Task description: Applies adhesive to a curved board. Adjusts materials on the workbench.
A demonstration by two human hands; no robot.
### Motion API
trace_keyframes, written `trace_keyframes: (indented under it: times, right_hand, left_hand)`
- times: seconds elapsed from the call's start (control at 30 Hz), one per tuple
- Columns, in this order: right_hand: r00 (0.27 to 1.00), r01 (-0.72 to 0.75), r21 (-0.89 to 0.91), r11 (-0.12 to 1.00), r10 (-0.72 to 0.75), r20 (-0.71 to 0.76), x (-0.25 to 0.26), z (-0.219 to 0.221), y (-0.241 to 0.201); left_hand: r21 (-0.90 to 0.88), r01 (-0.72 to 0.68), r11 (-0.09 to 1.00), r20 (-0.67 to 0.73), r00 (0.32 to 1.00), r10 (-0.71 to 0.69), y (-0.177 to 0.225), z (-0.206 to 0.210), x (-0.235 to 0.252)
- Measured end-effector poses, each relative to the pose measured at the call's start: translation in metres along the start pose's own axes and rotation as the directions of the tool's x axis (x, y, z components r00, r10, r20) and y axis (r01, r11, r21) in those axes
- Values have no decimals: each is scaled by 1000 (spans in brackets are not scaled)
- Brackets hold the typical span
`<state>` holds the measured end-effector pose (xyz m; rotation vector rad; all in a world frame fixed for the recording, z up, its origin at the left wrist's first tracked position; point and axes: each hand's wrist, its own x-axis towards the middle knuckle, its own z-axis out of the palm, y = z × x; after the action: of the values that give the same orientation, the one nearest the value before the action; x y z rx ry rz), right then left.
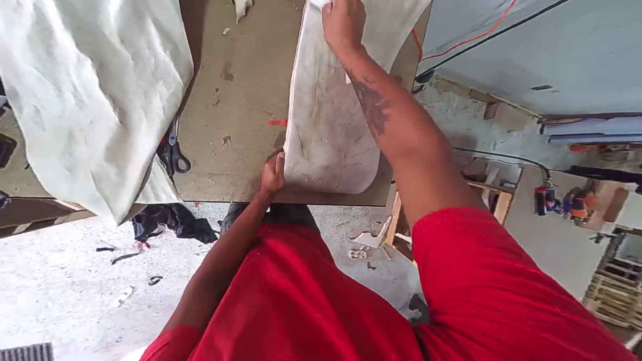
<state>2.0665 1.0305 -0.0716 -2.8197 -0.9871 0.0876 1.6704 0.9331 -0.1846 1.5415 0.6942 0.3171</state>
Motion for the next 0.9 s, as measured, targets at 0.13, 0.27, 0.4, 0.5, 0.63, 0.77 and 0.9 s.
trace_keyframes:
  times: [0.13, 0.27, 0.4, 0.5, 0.63, 0.77, 0.9]
  right_hand:
    - [955, 51, 65, 997, -68, 290, -66, 37, -16]
    - [818, 108, 199, 974, -200, 539, -162, -6, -3]
    - [742, 167, 258, 952, -294, 603, -174, -67, 34]
    - [963, 139, 66, 988, -150, 225, -103, -112, 98]
    - [998, -53, -108, 993, 54, 11, -26, -65, 222]
    - [979, -10, 68, 998, -4, 205, -108, -4, 240]
    - [889, -65, 88, 994, 18, 457, -224, -51, 194]
  left_hand:
    - [33, -4, 999, -12, 1000, 4, -7, 0, -2]
    - [64, -27, 998, -4, 1000, 27, -5, 4, -4]
    - [30, -18, 999, 3, 1000, 18, -1, 2, 1]
    - [16, -80, 997, -34, 996, 81, -3, 3, 0]
    - [19, -97, 995, -71, 993, 98, -5, 8, 0]
    - [24, -114, 993, -98, 988, 116, -8, 12, 2]
    - [37, -135, 990, -75, 988, 137, -8, 12, 1]
